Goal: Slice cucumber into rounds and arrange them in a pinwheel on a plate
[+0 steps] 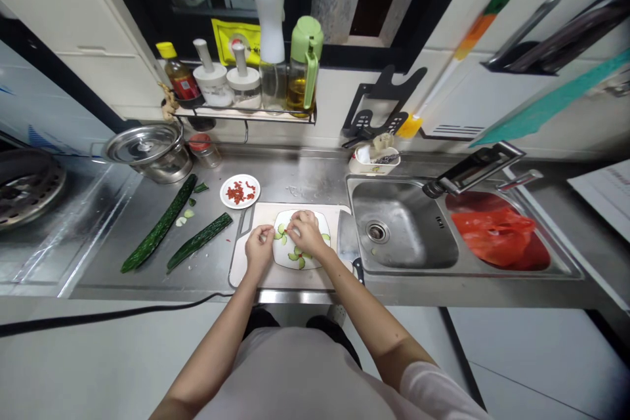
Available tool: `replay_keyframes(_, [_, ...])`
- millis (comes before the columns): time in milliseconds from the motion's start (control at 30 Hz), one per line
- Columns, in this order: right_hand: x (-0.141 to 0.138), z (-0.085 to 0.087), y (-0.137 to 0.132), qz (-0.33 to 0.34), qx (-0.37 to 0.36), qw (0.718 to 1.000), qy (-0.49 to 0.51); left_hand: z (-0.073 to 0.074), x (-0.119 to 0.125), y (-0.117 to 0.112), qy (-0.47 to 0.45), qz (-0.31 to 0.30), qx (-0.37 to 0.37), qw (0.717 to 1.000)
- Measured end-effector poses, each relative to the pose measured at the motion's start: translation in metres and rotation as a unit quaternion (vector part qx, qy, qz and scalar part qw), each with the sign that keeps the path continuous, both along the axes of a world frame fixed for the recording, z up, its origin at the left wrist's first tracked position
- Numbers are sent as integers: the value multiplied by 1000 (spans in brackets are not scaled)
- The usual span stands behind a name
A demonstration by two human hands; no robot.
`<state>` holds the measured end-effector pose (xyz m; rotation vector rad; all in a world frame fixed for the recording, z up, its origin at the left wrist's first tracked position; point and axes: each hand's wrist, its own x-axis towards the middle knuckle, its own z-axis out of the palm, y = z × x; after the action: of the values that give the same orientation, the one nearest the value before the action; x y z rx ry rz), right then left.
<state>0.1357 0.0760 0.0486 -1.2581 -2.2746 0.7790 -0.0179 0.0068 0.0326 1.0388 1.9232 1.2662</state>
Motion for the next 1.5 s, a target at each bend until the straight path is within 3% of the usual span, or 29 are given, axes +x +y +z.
replay_keyframes(167, [-6, -17, -3, 5, -4, 999, -35, -2, 0, 0, 150, -19, -56, 987])
replay_keyframes(333, [-10, -22, -4, 4, 11, 999, -43, -1, 4, 2, 205, -33, -92, 974])
replay_keyframes(967, [-12, -27, 0, 18, 25, 997, -64, -6, 12, 13, 262, -71, -133, 953])
replay_keyframes(1500, [-15, -29, -3, -20, 26, 997, -74, -4, 13, 13, 259, -72, -157, 950])
